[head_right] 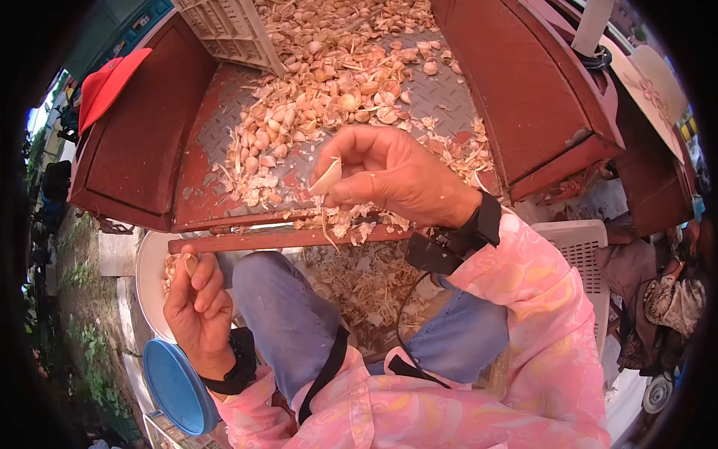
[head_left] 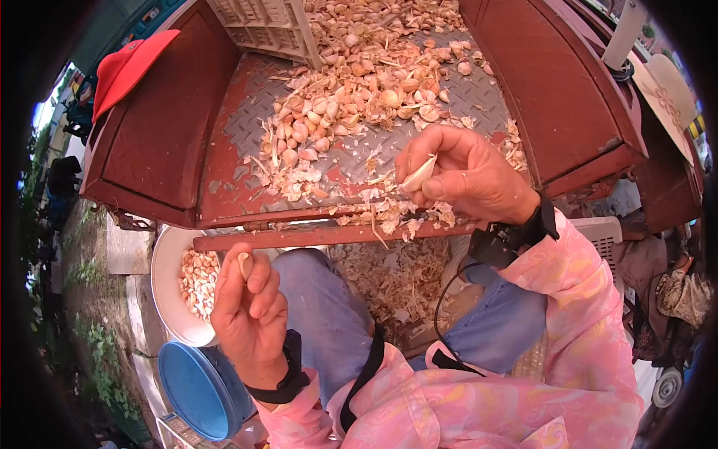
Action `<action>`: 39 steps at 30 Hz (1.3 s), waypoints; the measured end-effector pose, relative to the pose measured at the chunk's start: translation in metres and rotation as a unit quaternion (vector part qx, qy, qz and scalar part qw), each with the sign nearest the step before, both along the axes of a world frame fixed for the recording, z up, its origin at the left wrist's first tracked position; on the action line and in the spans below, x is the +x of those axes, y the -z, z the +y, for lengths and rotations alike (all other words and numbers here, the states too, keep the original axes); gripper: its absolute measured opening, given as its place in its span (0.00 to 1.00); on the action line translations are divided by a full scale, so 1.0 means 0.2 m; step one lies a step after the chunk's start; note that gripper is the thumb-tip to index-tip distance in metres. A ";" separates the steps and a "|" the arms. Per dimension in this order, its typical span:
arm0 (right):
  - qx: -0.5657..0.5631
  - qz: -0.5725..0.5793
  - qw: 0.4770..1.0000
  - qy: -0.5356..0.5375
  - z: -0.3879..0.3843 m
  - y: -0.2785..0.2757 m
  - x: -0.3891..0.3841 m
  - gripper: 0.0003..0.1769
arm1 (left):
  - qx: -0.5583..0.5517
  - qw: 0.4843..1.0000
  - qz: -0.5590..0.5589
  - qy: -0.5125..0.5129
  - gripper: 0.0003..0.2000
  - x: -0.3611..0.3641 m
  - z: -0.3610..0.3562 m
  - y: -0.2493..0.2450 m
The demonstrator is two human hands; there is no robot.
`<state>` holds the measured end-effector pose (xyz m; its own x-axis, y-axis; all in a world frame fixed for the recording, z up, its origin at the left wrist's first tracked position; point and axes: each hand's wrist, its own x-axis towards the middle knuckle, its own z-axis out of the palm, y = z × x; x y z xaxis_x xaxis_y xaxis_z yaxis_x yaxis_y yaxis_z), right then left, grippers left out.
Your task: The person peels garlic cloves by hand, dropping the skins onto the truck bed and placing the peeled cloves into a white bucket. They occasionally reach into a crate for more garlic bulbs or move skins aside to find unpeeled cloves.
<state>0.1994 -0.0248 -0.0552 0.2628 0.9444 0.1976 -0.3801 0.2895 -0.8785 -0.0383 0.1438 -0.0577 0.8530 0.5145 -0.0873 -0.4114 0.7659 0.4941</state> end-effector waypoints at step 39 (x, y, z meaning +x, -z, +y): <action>-0.065 0.126 0.976 0.165 -0.06 -0.01 0.07 0.10 | 0.304 0.922 0.229 0.071 0.10 0.71 -0.16 0.27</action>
<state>0.2126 -0.0365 -0.0523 0.5815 0.8131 -0.0274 -0.4933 0.3256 -0.8066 0.1042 0.1112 -0.1120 0.8610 0.4729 -0.1870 0.0293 0.3210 0.9466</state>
